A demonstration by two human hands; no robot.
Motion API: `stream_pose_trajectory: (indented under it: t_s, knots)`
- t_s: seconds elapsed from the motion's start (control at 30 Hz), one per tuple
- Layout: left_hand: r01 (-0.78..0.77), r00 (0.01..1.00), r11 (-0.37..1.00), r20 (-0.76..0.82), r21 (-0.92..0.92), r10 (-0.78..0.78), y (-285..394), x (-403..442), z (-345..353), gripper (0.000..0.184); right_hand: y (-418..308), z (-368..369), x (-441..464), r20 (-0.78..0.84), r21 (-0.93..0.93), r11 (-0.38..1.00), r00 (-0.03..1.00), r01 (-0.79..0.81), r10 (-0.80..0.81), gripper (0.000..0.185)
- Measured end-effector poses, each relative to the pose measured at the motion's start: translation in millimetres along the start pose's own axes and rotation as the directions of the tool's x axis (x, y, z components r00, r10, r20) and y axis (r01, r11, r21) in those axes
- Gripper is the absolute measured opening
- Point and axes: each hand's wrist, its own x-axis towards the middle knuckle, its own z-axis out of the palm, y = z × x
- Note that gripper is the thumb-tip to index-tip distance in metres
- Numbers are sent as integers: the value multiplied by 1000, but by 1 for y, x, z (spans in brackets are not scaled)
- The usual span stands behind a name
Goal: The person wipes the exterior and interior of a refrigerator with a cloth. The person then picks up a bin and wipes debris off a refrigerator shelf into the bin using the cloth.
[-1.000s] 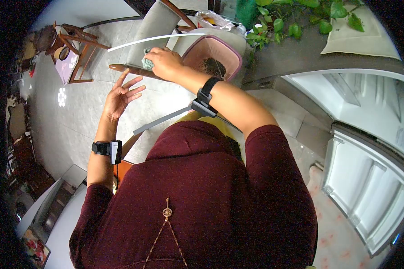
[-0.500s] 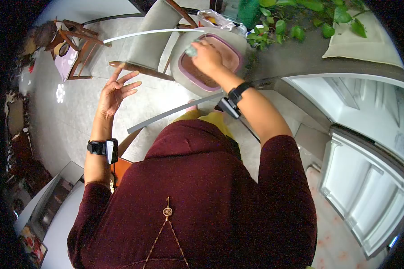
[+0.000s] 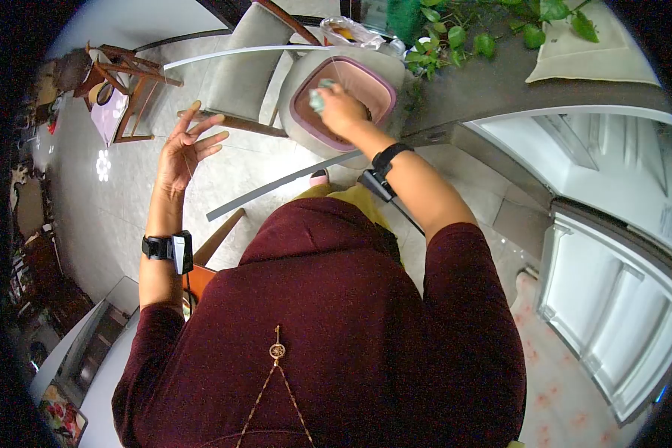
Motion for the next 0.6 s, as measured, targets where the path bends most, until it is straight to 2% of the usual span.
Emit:
stream_pose_trajectory:
  t_s: [0.07, 0.2, 0.27, 0.3, 0.4, 0.47, 0.6]
  knots:
    - [9, 1000, 1000, -14, -2, -9, 2, -1, 1, 74, 32, -2, 7, 74, -113, 992, 995, -63, 72, 40]
    - [15, 1000, 1000, -22, 6, -15, 1, -1, 0, 74, 40, -25, 5, 20, -222, 972, 996, -79, 86, 43]
    - [3, 1000, 1000, 3, -24, -3, 1, 0, -3, 72, 43, -28, 8, -104, 50, 998, 994, 45, -40, 47]
    - [0, 1000, 1000, -1, -27, 0, 1, -1, -2, 72, 43, -29, 8, -101, 48, 998, 994, 50, -45, 47]
    - [8, 1000, 1000, -17, -24, -9, 2, -2, -1, 70, 45, -32, 8, -50, 102, 995, 999, -9, 14, 47]
    - [10, 999, 1000, -32, 6, -9, 1, -1, -2, 70, 46, -34, 7, 20, 499, 850, 983, -167, 182, 44]
    - [21, 999, 1000, -35, -10, -22, 1, 0, -3, 70, 60, -23, 10, 26, 620, 768, 982, -162, 186, 43]
